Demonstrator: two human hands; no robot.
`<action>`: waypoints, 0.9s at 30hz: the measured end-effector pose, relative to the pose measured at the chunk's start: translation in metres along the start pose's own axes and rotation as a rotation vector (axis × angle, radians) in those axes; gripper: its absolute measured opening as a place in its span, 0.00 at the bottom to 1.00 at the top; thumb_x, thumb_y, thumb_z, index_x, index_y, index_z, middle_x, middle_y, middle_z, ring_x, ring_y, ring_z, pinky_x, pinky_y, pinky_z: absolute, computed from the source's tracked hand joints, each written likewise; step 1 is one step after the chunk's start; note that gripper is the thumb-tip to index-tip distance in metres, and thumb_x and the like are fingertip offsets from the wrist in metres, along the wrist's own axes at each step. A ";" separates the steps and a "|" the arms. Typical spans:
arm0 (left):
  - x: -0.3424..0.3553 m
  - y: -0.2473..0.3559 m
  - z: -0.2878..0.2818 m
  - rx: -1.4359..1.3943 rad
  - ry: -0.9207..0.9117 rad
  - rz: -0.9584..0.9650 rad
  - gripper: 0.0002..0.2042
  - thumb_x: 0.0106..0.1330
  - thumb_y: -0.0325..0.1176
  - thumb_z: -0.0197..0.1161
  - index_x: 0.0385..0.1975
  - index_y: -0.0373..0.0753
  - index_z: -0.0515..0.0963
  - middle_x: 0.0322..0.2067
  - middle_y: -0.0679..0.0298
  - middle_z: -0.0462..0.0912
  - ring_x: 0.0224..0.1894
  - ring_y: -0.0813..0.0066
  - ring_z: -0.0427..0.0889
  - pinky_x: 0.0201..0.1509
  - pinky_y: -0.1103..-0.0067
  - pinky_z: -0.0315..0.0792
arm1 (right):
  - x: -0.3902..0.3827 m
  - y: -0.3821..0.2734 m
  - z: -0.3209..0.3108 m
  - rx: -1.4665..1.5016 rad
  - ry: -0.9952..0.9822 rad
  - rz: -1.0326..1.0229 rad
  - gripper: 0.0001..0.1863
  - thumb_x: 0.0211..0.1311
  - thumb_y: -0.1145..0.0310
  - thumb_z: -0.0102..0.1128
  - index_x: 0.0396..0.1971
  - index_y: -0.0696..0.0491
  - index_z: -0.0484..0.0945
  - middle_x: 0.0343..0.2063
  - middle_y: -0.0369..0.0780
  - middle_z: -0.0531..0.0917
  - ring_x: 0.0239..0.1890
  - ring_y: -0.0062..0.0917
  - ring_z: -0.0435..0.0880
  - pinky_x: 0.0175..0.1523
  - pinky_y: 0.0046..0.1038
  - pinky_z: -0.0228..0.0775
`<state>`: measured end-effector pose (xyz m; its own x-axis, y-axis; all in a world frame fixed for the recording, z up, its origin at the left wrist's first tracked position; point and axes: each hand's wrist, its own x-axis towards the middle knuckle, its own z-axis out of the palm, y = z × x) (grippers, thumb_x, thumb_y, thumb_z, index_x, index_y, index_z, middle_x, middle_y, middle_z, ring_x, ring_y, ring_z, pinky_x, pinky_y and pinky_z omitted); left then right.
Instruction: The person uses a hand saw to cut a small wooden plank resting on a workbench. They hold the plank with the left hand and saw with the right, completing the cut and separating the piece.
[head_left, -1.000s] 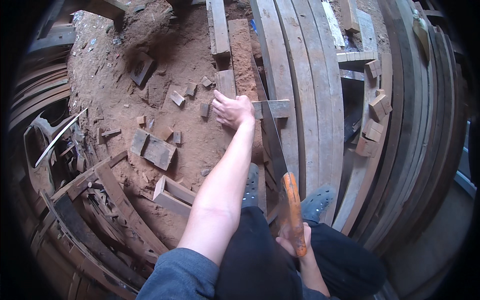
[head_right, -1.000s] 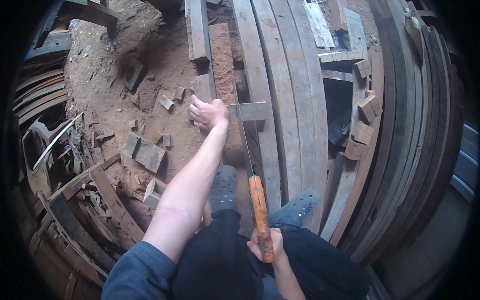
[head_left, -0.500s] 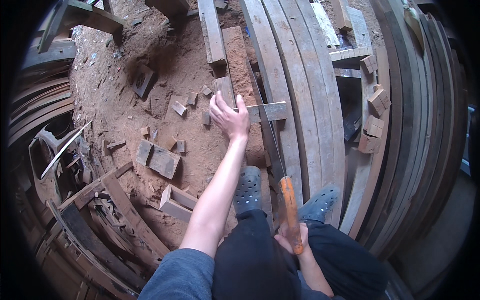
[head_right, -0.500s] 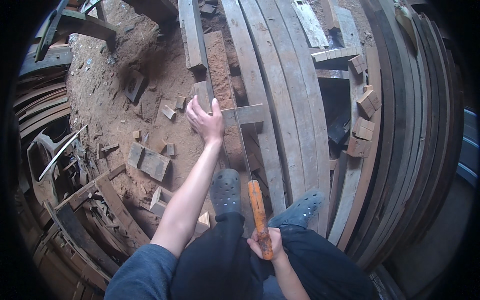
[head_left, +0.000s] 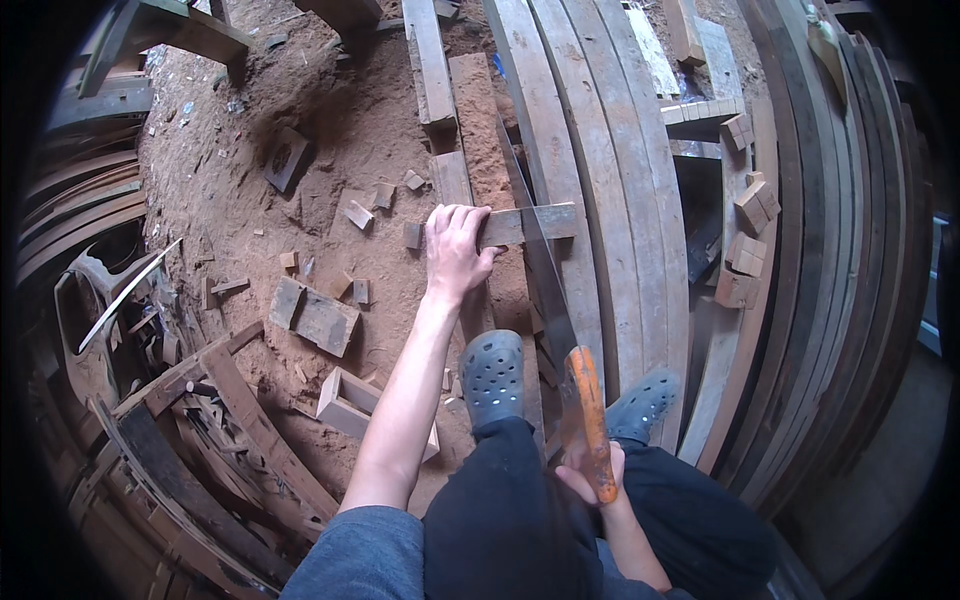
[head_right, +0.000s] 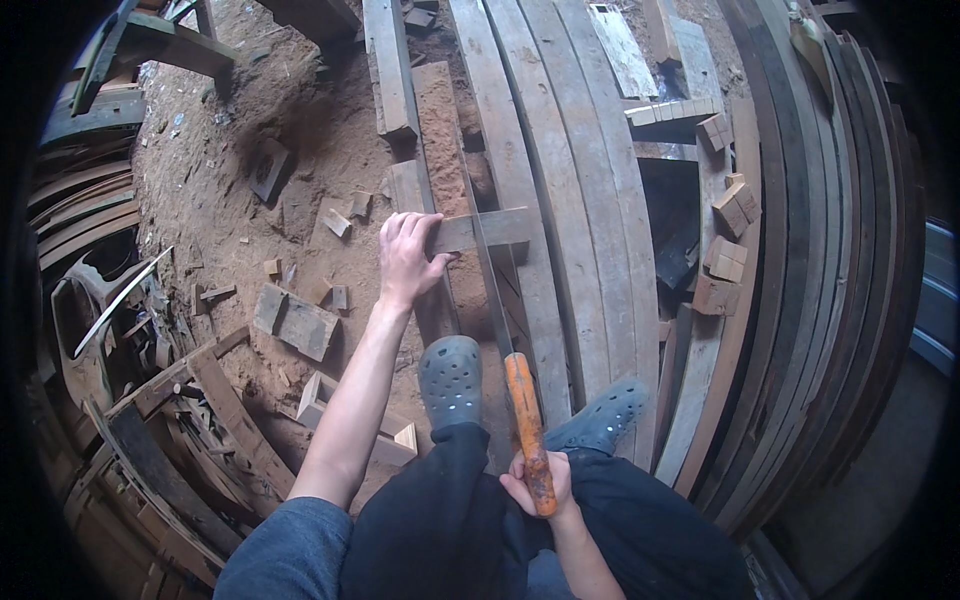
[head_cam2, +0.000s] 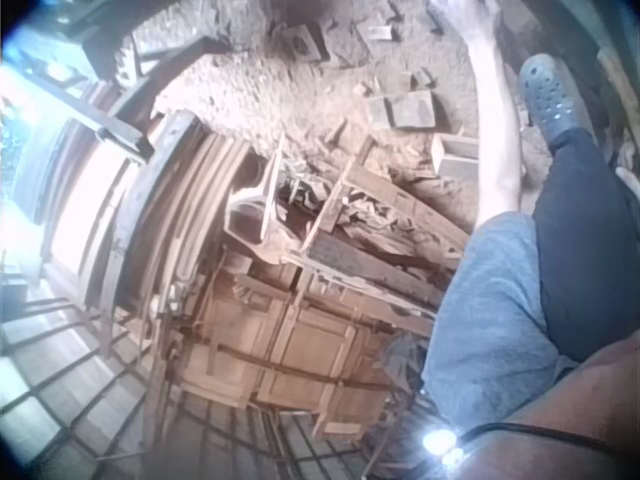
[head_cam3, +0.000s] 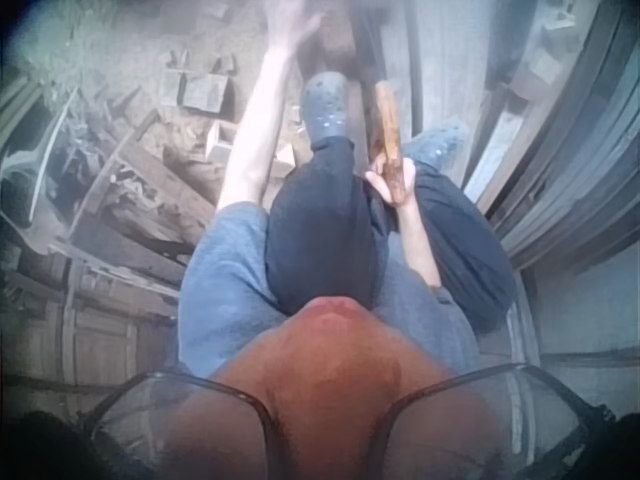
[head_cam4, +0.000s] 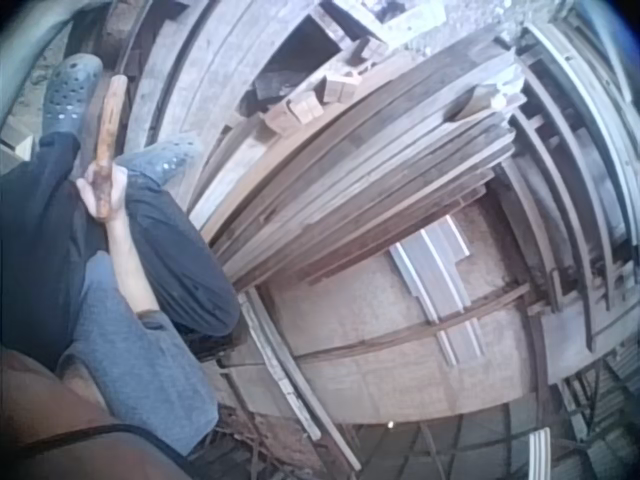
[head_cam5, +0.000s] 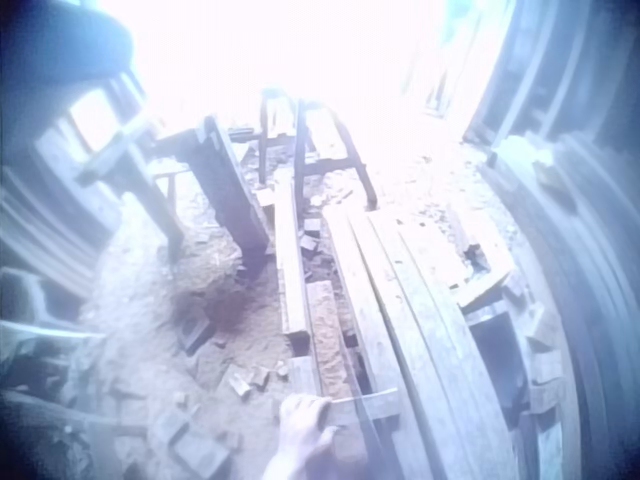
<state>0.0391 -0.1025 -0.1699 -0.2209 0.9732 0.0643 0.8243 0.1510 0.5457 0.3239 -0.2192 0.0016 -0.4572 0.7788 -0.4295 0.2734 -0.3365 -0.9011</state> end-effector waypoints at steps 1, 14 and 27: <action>0.000 0.000 0.000 0.007 0.001 0.001 0.27 0.40 0.36 0.73 0.44 0.42 0.75 0.42 0.64 0.77 0.51 0.64 0.70 0.61 0.67 0.57 | 0.001 -0.001 0.001 -0.071 -0.016 -0.029 0.11 0.40 0.79 0.67 0.17 0.54 0.70 0.13 0.36 0.73 0.15 0.23 0.76 0.24 0.21 0.66; 0.009 0.000 -0.001 -0.173 0.018 -0.276 0.27 0.60 0.56 0.58 0.49 0.39 0.73 0.54 0.54 0.66 0.60 0.58 0.60 0.65 0.64 0.53 | 0.012 -0.012 0.005 -0.224 0.042 -0.139 0.11 0.38 0.80 0.66 0.17 0.55 0.70 0.13 0.37 0.73 0.14 0.26 0.76 0.23 0.23 0.66; 0.058 0.033 0.042 0.031 0.239 -0.963 0.38 0.62 0.59 0.50 0.63 0.34 0.56 0.62 0.48 0.59 0.65 0.54 0.58 0.64 0.59 0.56 | 0.027 -0.003 0.021 -0.184 0.096 -0.160 0.10 0.39 0.79 0.66 0.16 0.55 0.71 0.13 0.38 0.73 0.13 0.27 0.76 0.21 0.23 0.65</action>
<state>0.0754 -0.0338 -0.1835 -0.9000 0.3723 -0.2266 0.2499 0.8668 0.4314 0.2930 -0.2079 -0.0082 -0.4265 0.8641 -0.2673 0.3579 -0.1102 -0.9272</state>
